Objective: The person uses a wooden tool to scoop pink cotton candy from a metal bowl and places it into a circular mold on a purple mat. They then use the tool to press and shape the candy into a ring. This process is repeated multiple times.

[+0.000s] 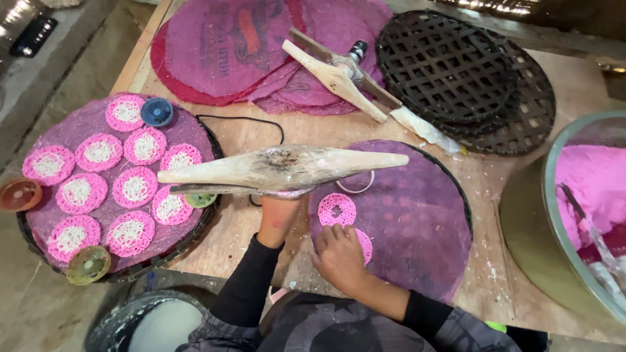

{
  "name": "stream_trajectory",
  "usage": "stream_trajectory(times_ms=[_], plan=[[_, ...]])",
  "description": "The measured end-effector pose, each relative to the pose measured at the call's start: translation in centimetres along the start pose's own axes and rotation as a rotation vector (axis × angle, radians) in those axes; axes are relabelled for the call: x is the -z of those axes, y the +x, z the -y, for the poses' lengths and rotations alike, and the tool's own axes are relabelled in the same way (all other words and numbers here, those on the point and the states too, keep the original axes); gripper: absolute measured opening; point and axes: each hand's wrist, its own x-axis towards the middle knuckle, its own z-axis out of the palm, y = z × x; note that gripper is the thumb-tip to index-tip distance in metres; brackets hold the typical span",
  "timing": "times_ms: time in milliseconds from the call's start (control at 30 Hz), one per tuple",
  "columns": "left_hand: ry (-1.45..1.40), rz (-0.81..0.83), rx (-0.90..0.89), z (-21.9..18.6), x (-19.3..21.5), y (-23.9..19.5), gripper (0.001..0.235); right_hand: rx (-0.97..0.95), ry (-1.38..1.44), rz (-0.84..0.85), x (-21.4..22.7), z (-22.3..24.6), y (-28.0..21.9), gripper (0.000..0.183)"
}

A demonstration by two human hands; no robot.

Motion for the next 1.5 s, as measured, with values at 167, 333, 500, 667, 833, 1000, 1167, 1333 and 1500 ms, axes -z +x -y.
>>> stream_trajectory(times_ms=[167, 333, 500, 667, 833, 1000, 1167, 1333, 1500], plan=[[-0.046, 0.048, 0.036, -1.1, 0.7, -0.4, 0.032, 0.071, -0.099, 0.050, -0.4, -0.1, -3.7, 0.018], [-0.041, 0.070, -0.003, -2.0, 0.4, 0.0, 0.036, 0.040, 0.092, 0.150, 1.5, -3.0, -10.3, 0.020], [-0.006, 0.112, -0.018, -2.3, -0.9, -0.2, 0.038, -0.098, -0.017, 0.122, 2.9, -6.2, -16.0, 0.034], [-0.034, 0.198, -0.036, -2.0, -3.3, -1.3, 0.043, -0.255, -0.156, 0.213, 4.9, -9.4, -19.5, 0.030], [-0.067, 0.347, -0.072, -3.4, -5.8, -3.3, 0.042, -0.429, -0.422, 0.474, 11.8, -12.0, -17.0, 0.014], [-0.165, 0.527, -0.239, -8.3, -8.0, -5.1, 0.043, -0.296, -0.089, -0.404, 18.0, -10.6, -12.7, 0.024], [-0.208, 0.731, -0.652, -12.9, -8.0, -2.7, 0.044, -0.401, 0.333, -0.372, 21.8, -14.7, -5.8, 0.038], [0.208, 0.745, -0.887, -17.2, -7.2, -0.6, 0.044, -0.341, 1.380, -0.679, 22.5, -14.5, 1.3, 0.030], [0.344, 0.634, -0.884, -19.7, -3.8, 0.9, 0.031, -0.556, 0.907, -0.272, 24.0, -10.1, 0.4, 0.030]])
